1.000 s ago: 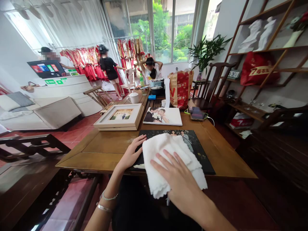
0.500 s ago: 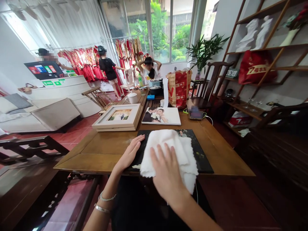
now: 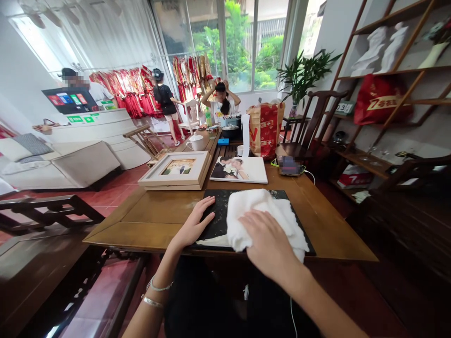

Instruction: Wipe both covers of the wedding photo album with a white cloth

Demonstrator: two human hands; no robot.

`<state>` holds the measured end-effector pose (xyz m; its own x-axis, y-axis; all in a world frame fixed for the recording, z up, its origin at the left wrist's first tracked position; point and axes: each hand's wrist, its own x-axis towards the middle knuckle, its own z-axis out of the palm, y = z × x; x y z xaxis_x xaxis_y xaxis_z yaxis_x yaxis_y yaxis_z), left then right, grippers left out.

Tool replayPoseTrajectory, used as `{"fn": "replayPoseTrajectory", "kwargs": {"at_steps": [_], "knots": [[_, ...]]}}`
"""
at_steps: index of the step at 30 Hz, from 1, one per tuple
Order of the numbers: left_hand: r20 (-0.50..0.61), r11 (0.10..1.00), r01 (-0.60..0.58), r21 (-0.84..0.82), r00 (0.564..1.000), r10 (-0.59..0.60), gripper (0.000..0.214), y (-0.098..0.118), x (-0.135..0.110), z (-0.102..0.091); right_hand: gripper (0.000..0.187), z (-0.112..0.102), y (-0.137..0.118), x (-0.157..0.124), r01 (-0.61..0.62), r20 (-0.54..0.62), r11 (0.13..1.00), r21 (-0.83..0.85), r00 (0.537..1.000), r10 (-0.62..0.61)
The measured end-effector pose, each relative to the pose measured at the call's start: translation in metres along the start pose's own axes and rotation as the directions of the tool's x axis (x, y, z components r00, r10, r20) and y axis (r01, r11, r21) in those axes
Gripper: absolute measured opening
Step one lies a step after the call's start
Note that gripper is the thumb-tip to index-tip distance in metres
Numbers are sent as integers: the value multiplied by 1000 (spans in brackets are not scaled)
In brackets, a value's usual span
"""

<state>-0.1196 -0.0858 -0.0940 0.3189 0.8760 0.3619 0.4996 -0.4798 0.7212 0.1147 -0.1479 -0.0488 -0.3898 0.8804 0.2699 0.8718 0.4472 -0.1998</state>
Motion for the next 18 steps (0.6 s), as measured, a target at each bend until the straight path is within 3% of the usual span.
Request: {"fn": "replayPoseTrajectory", "kwargs": {"at_steps": [3,6,12,18], "knots": [[7,1000,-26,3,1000,26,41,-3,-1,-2,60,-6,27,34,-90,58,996,-14,994,91],[18,999,-31,8,999,31,41,-3,-1,-2,52,-8,38,71,-92,91,996,22,992,89],[10,1000,-3,11,1000,3,40,0,2,0,44,6,7,124,34,143,990,135,988,-53],[11,1000,1,14,1000,-2,42,3,3,0,41,13,-14,144,126,160,974,190,975,-157]]}}
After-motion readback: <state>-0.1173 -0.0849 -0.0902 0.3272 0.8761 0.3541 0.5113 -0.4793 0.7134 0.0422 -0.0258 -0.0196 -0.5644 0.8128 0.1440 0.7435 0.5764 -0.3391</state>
